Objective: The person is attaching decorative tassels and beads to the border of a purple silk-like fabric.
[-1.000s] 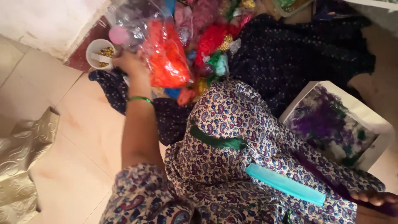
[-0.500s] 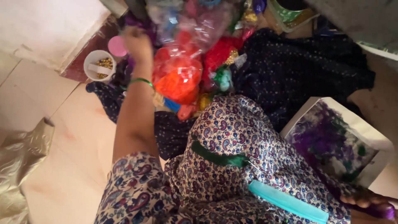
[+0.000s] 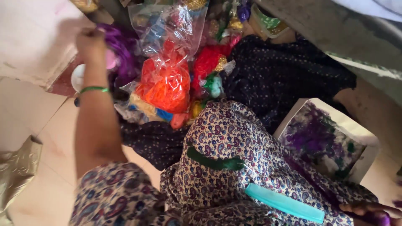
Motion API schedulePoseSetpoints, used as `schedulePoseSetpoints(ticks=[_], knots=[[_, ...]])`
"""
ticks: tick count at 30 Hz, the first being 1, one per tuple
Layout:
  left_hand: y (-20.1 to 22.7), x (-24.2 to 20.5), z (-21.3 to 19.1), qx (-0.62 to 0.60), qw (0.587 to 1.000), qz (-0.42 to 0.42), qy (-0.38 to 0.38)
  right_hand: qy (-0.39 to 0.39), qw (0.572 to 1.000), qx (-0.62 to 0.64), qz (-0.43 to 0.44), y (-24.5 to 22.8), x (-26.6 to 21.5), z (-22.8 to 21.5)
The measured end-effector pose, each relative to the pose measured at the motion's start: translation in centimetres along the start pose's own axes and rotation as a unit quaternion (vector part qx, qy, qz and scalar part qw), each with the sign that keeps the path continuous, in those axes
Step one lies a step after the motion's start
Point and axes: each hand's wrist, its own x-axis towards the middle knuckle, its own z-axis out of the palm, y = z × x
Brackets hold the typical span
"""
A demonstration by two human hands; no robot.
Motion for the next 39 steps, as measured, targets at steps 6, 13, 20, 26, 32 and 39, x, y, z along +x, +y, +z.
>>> schedulePoseSetpoints(ticks=[6, 13, 20, 26, 32, 39], knots=[[24.8, -2.9, -17.8, -0.343, 0.920, -0.189, 0.006, 0.009, 0.999, 0.043, 0.007, 2.5, 2.4, 14.7], [42.4, -14.6, -20.9, -0.529, 0.805, -0.136, -0.231, 0.004, 0.997, -0.017, -0.077, 1.7, 3.4, 22.4], [57.3, -33.1, -11.1, -0.551, 0.574, -0.169, -0.581, 0.072, 0.990, 0.093, -0.074, -4.5, 6.3, 33.8], [58.0, -49.3, -3.9, -0.385, 0.743, 0.102, -0.538, 0.300, 0.919, 0.231, 0.115, -5.6, 8.8, 41.5], [48.4, -40.0, -1.4, -0.276, 0.819, 0.094, -0.494, 0.138, 0.953, 0.186, 0.194, -1.9, 3.1, 29.1], [22.5, -26.3, 1.6, 0.271, 0.950, 0.017, -0.155, 0.123, 0.931, 0.324, 0.115, 0.1, -1.9, 12.9]])
